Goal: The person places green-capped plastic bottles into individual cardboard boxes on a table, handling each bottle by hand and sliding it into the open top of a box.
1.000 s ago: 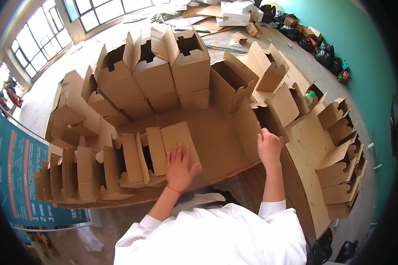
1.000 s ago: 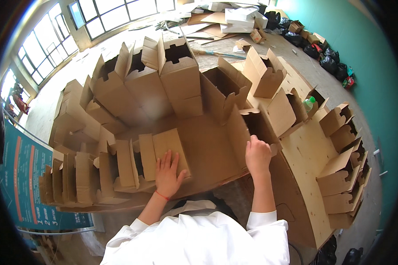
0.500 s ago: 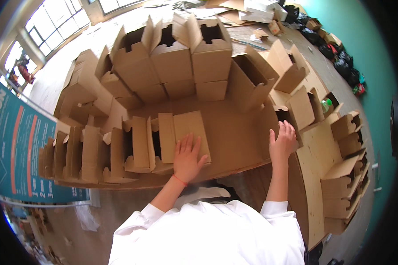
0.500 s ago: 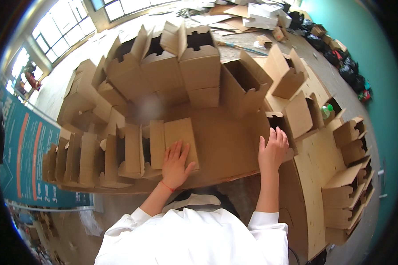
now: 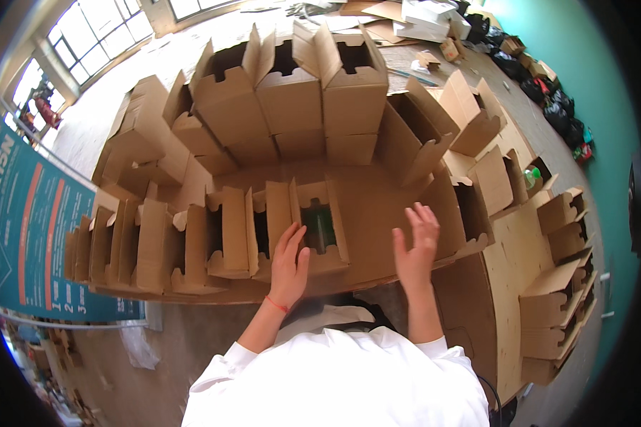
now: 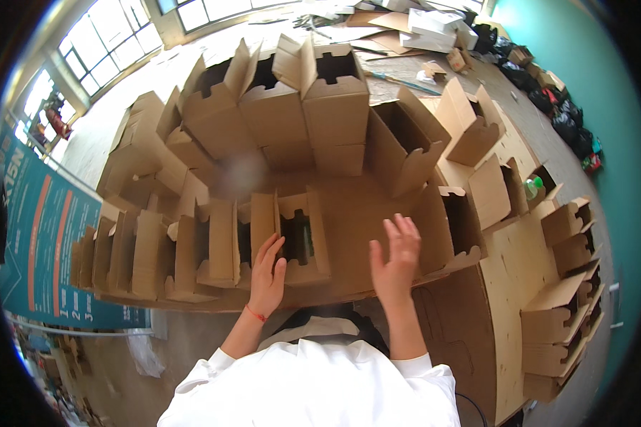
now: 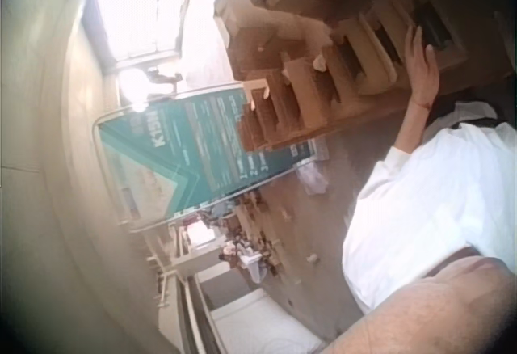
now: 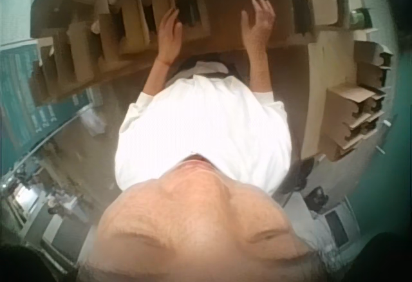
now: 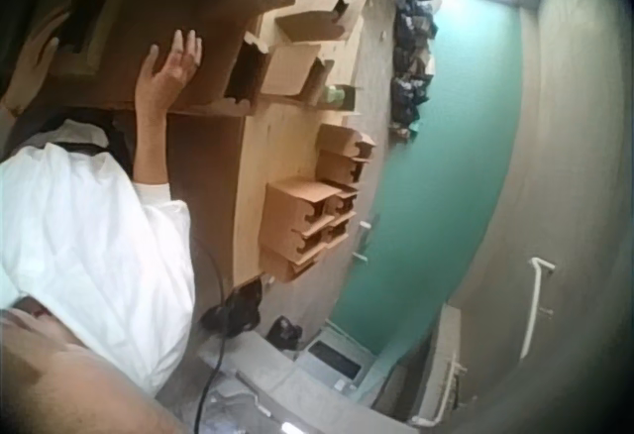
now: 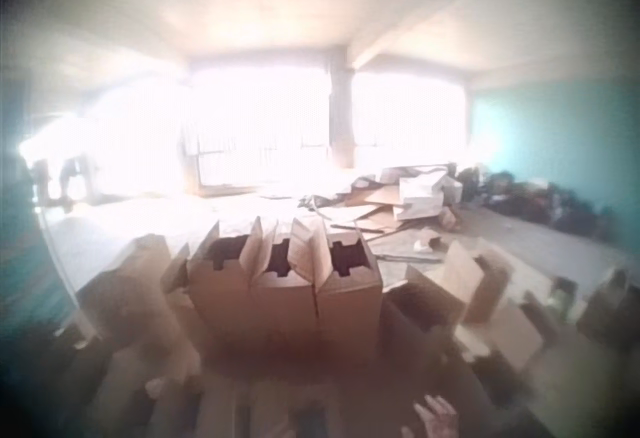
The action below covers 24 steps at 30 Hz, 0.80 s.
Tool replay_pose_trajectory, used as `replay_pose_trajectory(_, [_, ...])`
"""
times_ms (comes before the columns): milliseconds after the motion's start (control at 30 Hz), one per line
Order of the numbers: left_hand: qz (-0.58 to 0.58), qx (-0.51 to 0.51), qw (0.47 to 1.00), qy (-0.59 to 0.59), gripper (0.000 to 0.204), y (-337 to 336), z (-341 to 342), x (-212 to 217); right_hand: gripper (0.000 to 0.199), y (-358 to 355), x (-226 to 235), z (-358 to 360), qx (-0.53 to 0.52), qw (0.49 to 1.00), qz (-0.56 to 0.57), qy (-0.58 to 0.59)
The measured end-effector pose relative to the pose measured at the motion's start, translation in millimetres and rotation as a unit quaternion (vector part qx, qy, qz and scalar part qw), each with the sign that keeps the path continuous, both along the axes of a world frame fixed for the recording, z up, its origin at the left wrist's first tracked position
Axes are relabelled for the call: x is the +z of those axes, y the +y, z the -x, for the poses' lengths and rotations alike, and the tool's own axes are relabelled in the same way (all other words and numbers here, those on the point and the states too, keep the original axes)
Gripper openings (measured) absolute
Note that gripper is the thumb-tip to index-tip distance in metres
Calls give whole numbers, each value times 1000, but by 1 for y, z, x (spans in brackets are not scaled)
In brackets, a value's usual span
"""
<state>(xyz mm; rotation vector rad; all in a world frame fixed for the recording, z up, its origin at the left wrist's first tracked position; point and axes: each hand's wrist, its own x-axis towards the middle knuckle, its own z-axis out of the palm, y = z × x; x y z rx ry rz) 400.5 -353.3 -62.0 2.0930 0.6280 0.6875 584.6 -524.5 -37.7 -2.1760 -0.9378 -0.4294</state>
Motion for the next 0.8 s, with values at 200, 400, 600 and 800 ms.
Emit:
replay_pose_trajectory(200, [-61, -11, 998, -29, 50, -3, -1, -12, 32, -58, 14, -21, -144, 989, -32, -13])
replay_pose_trajectory(400, [-186, 19, 982, -24, 47, -24, -17, 13, 33, -113, 11, -57, -216, 971, -73, -68])
replay_pose_trajectory(600, [86, -165, 976, -110, 66, -114, -98, 39, 53, -158, 4, -121, -139, 934, -242, 225])
replay_pose_trajectory(800, [242, -147, 956, -75, 73, -186, -217, 11, 54, -174, -14, -156, 90, 872, -134, 461])
